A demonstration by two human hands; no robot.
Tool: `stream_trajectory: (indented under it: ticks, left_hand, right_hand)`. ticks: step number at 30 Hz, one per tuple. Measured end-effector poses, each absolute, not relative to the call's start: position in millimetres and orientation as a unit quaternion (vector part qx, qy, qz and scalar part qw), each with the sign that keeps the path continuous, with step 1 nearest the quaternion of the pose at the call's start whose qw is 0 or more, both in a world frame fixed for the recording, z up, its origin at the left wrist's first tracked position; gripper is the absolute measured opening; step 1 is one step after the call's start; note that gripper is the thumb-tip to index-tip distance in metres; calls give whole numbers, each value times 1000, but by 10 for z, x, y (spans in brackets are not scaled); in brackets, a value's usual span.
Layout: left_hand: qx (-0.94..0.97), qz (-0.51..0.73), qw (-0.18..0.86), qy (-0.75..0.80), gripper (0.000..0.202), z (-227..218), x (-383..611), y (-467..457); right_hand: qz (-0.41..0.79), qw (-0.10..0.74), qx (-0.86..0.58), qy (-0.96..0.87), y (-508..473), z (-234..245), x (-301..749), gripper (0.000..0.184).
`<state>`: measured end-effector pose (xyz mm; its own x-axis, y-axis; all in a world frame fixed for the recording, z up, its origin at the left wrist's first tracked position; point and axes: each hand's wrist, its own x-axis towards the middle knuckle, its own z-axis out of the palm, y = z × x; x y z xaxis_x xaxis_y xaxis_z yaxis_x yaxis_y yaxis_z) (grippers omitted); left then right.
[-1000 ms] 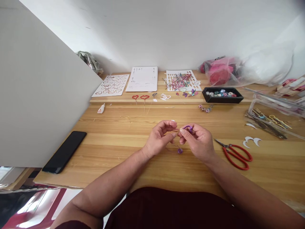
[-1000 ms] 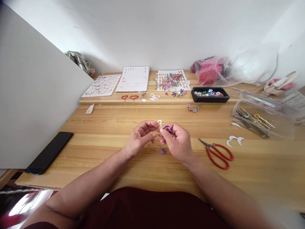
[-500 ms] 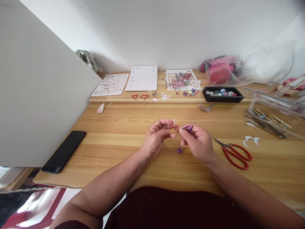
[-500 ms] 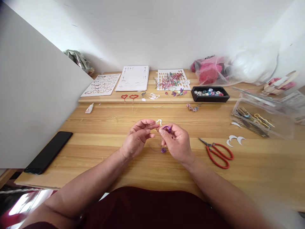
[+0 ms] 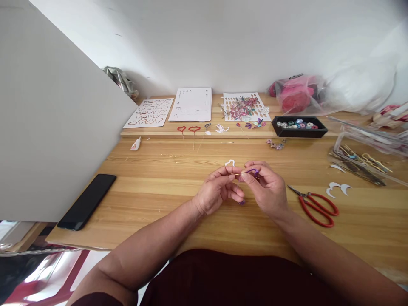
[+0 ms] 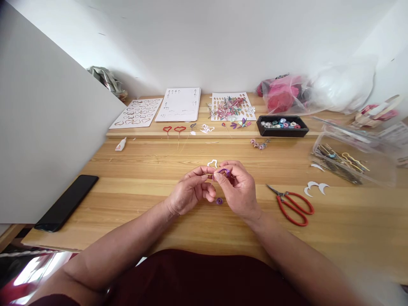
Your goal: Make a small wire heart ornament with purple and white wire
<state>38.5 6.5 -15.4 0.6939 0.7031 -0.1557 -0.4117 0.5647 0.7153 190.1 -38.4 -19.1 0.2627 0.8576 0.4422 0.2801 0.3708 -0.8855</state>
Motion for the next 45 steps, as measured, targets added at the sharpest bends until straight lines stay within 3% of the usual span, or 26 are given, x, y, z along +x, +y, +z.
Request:
stream_trajectory:
  ticks: [9, 24, 31, 45]
  left_hand:
    - [442, 350, 762, 318, 35, -150, 392, 44]
    - [562, 403, 632, 349, 32, -38, 368, -9]
    - [566, 425, 608, 361, 30, -31, 348, 43]
    - [541, 420, 618, 387, 33, -124, 367, 88]
  right_hand:
    - [252, 619, -516, -536, -375, -216, 1929, 2]
    - [156, 592, -529, -587, -393, -184, 1938, 2]
    - [148, 579, -532, -600, -411, -134, 1932, 2]
    - [242, 608, -510, -558, -391, -189, 1928, 4]
